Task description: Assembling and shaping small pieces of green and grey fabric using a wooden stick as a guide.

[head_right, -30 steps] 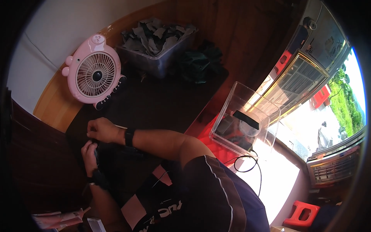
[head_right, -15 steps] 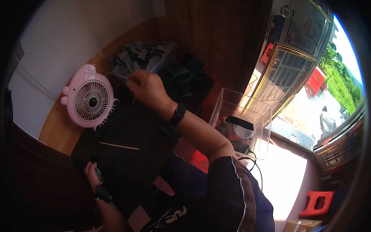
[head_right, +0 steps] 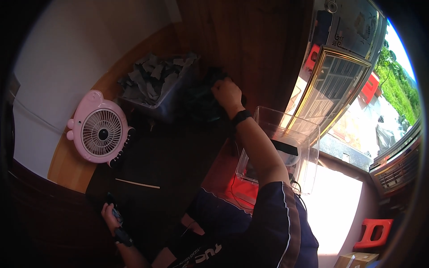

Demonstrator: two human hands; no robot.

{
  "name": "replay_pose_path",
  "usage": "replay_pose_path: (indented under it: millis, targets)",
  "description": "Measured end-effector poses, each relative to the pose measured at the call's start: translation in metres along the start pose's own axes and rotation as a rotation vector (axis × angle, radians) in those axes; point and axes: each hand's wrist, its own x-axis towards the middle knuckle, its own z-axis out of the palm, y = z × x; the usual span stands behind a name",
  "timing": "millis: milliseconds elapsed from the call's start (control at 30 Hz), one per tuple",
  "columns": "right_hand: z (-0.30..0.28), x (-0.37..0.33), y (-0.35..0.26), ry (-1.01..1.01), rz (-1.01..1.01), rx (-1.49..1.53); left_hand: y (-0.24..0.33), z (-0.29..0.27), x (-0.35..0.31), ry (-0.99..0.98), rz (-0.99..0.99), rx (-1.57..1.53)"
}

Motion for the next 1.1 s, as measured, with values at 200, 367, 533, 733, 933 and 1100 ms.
replay_pose_path:
  millis: [200, 367, 533, 733, 933, 1100]
  targets:
    - [0.008, -0.002, -0.005, 0.030, 0.025, -0.083, 0.008, 0.005, -0.008, 0.039, -0.045, 0.017]
    - [0.021, 0.011, 0.005, -0.154, 0.080, -0.269, -0.004, -0.001, 0.004, -0.001, -0.014, -0.003]
    - [0.020, 0.008, 0.014, -0.069, -0.015, -0.194, 0.004, 0.002, -0.003, -0.004, -0.037, 0.017]
    - [-0.017, -0.013, 0.010, -0.151, 0.288, 0.097, 0.012, 0.004, -0.012, 0.044, -0.022, -0.041]
    - [0.018, -0.004, 0.009, -0.432, 0.614, 0.468, 0.008, 0.001, -0.007, -0.010, -0.030, -0.008]
    - [0.049, 0.035, 0.034, -0.276, 0.337, 0.560, 0.013, 0.014, -0.012, -0.020, 0.002, -0.084]
